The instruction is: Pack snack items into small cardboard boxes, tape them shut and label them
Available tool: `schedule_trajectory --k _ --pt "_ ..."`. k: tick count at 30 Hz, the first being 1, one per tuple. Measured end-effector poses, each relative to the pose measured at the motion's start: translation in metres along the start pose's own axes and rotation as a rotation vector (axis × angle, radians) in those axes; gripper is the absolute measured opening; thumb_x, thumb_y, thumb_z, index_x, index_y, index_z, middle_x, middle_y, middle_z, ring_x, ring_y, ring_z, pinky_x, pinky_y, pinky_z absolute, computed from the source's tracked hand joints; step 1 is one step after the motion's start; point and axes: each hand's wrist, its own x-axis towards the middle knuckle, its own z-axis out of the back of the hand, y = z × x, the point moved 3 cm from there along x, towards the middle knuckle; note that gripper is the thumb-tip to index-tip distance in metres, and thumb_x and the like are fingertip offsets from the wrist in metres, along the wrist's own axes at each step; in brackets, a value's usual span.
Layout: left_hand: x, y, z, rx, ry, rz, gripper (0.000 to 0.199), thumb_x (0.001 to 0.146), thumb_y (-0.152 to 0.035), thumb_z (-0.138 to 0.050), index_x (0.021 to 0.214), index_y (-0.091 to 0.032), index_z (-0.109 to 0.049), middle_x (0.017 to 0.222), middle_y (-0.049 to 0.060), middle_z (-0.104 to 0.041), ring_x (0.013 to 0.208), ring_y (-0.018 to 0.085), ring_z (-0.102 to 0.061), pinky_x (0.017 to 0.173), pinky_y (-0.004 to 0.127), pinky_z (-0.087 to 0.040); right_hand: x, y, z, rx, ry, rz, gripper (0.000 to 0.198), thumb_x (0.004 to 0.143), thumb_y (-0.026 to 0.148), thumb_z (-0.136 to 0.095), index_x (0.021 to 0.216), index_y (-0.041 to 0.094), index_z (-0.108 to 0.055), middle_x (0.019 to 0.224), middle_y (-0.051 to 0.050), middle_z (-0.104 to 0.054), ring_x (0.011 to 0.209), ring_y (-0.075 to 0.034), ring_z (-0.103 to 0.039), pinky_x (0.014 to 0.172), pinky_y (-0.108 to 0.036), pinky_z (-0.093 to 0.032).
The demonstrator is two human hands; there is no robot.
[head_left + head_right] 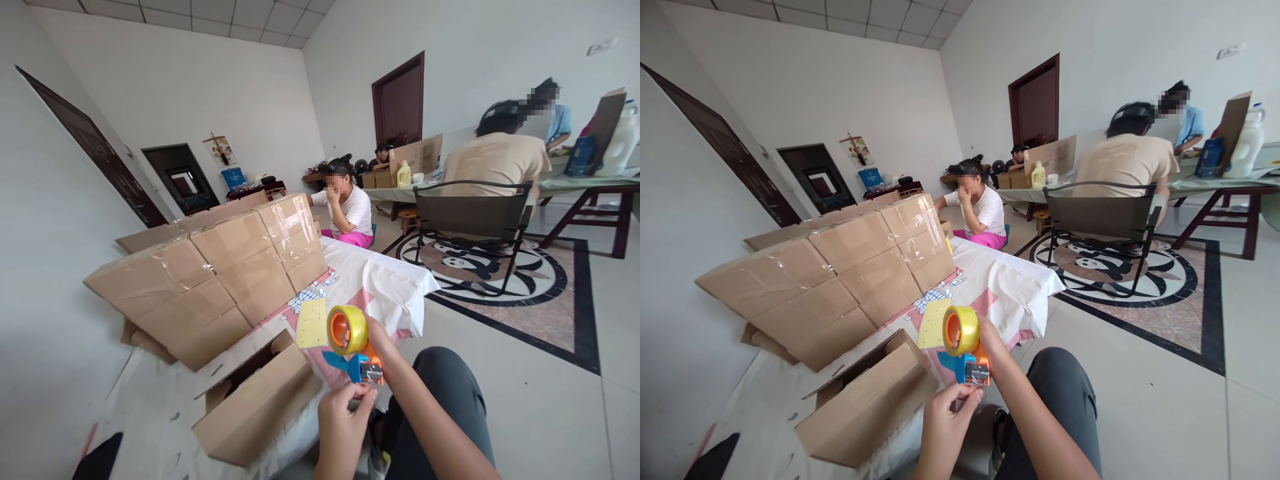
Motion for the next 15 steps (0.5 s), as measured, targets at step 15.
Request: schedule_trajectory --k 15 --pt "-0.015 0.0 0.023 -0.297 -0.034 0.363 0.031 0.078 -0.047 -0.075 0.069 -0.018 -0.07 0.067 0.003 -0.073 0.064 0.014 -0.063 0.065 0.024 -0.047 0.028 0.014 0.046 0.009 -0.34 0.259 0.037 0.086 0.059 -0.059 0.075 0.024 -0.051 0.066 0.004 -0.05 0.06 -0.015 -0.051 0.055 -0.028 -0.045"
